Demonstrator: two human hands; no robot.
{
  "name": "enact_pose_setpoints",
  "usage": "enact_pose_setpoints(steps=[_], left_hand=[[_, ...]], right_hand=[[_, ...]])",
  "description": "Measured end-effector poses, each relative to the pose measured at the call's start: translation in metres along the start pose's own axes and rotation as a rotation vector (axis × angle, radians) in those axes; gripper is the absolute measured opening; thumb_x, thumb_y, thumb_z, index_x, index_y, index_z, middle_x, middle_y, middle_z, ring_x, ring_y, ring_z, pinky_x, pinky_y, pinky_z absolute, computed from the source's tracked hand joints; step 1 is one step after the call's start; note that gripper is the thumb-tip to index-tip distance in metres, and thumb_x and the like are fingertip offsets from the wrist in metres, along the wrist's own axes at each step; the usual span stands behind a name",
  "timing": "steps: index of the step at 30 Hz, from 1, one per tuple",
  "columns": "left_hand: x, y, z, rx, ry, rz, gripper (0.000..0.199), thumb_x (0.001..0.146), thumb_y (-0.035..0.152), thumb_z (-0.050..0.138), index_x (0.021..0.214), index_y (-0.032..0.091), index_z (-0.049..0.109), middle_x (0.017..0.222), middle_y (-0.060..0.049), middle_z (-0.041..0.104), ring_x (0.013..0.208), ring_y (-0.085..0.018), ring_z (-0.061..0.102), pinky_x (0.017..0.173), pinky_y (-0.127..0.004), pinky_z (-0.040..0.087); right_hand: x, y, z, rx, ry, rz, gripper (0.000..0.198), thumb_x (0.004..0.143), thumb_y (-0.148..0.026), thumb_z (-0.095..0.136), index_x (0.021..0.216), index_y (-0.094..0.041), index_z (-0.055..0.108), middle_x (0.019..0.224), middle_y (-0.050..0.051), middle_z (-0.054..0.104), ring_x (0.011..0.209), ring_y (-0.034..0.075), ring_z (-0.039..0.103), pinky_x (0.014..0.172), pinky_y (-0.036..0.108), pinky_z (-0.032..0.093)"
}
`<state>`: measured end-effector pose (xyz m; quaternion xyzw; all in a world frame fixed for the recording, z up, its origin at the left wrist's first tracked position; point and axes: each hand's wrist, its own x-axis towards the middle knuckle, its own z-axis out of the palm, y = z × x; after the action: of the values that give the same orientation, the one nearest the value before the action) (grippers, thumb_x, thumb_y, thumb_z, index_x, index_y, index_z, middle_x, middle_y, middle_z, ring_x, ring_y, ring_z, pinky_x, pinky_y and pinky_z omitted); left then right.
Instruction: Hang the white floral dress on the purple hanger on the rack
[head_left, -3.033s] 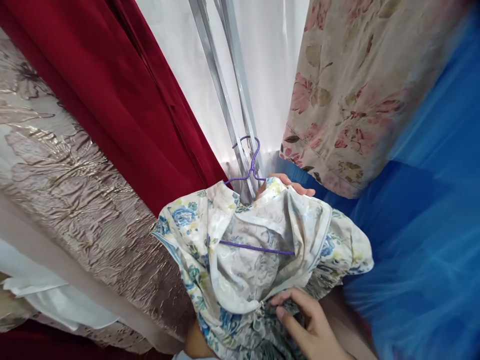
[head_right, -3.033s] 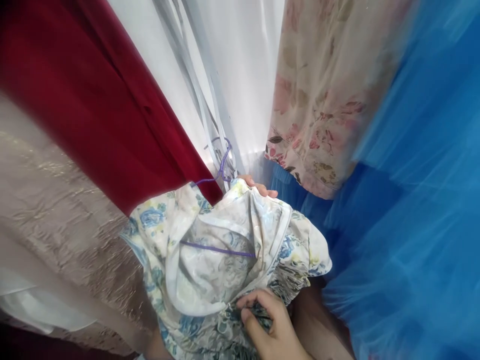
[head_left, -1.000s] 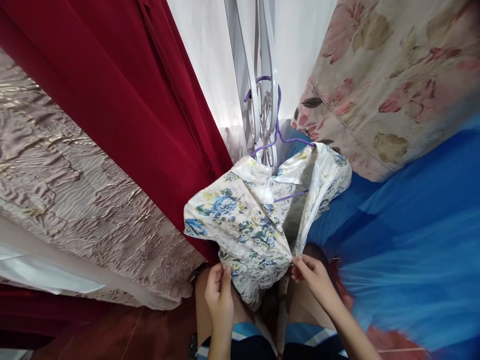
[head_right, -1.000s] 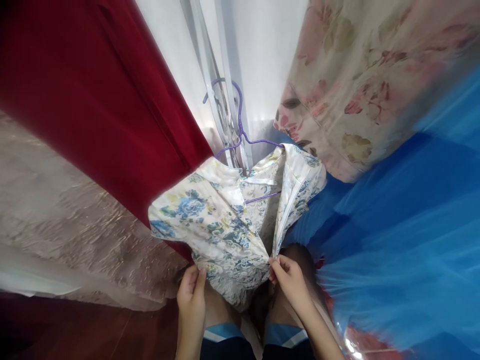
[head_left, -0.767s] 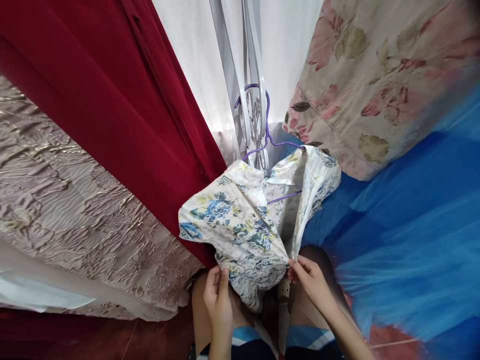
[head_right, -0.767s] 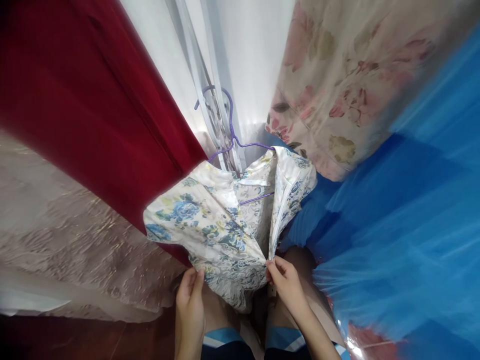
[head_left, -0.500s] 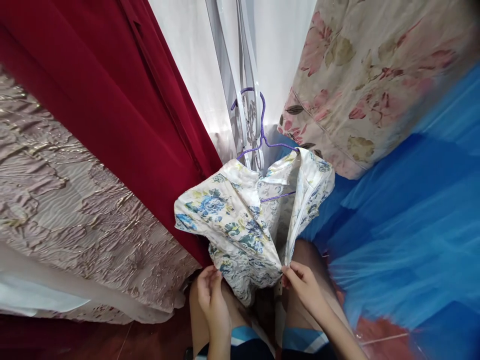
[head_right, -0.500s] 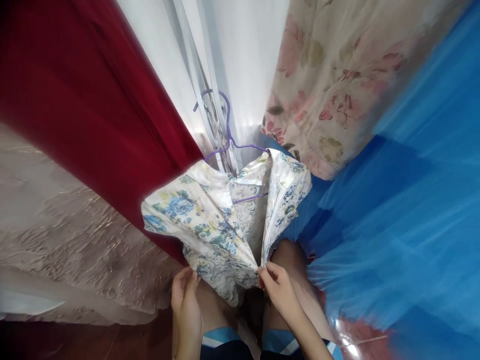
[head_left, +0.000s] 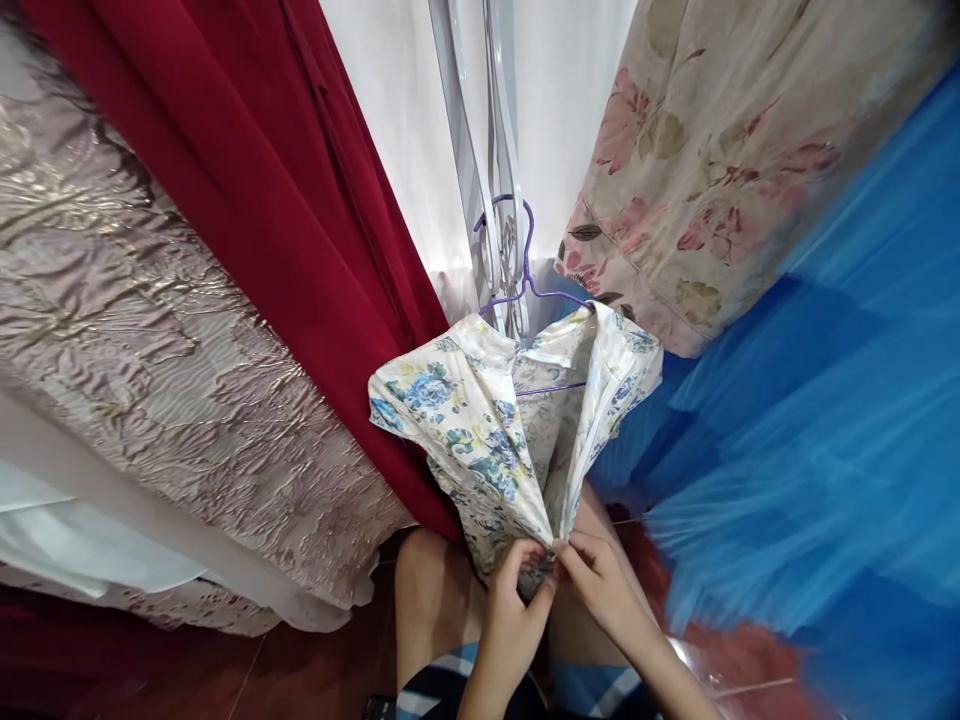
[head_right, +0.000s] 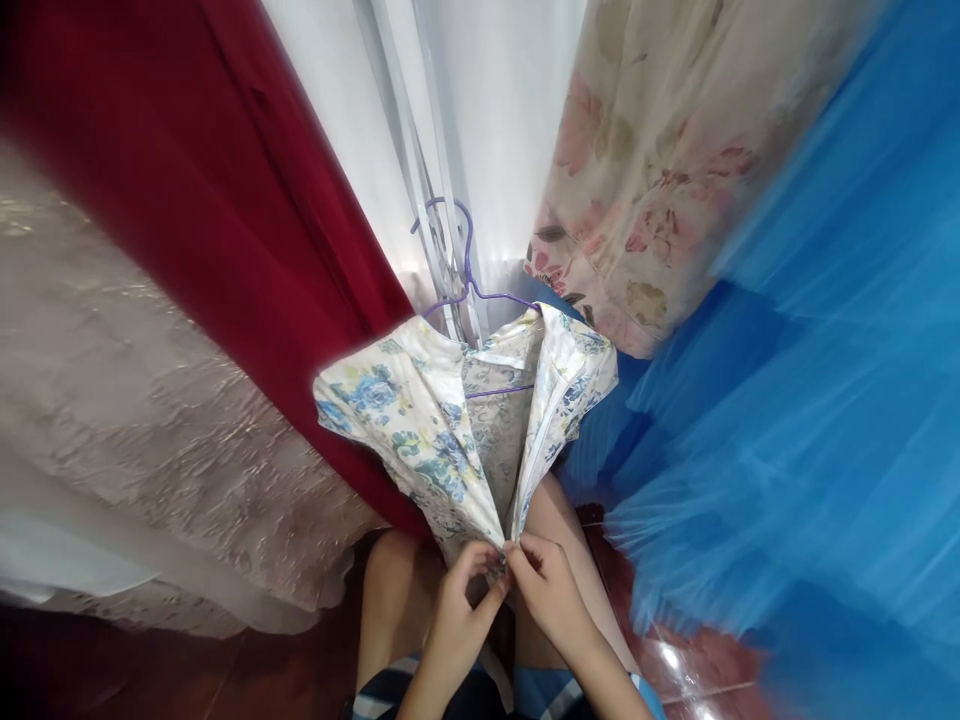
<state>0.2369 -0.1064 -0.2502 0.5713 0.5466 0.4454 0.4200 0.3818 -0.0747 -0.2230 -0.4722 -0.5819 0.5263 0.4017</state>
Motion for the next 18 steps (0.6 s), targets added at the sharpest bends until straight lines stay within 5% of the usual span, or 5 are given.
enact_pose_setpoints(steps=[10, 18], left_hand=[[-0.016, 0.018, -0.011, 0.060, 0.073, 0.054, 0.010, 0.093, 0.024, 0.052, 0.095, 0.018, 0.060, 0.091, -0.005, 0.068, 0.088, -0.020, 0.065, 0.081, -0.029, 0.050], [-0.026, 0.044, -0.004, 0.089, 0.061, 0.057, 0.015, 0.093, 0.030, 0.053, 0.088, 0.018, 0.058, 0.073, 0.000, 0.059, 0.072, -0.015, 0.056, 0.069, -0.023, 0.045]], right_hand=[[-0.009, 0.003, 0.021, 0.001, -0.024, -0.023, 0.039, 0.093, -0.047, 0.052, 0.066, -0.018, 0.051, 0.063, -0.001, 0.048, 0.062, 0.014, 0.046, 0.058, 0.024, 0.035], [-0.024, -0.006, 0.004, 0.025, -0.007, -0.058, 0.026, 0.084, -0.042, 0.066, 0.080, -0.019, 0.058, 0.069, 0.000, 0.058, 0.065, 0.016, 0.054, 0.062, 0.025, 0.042]])
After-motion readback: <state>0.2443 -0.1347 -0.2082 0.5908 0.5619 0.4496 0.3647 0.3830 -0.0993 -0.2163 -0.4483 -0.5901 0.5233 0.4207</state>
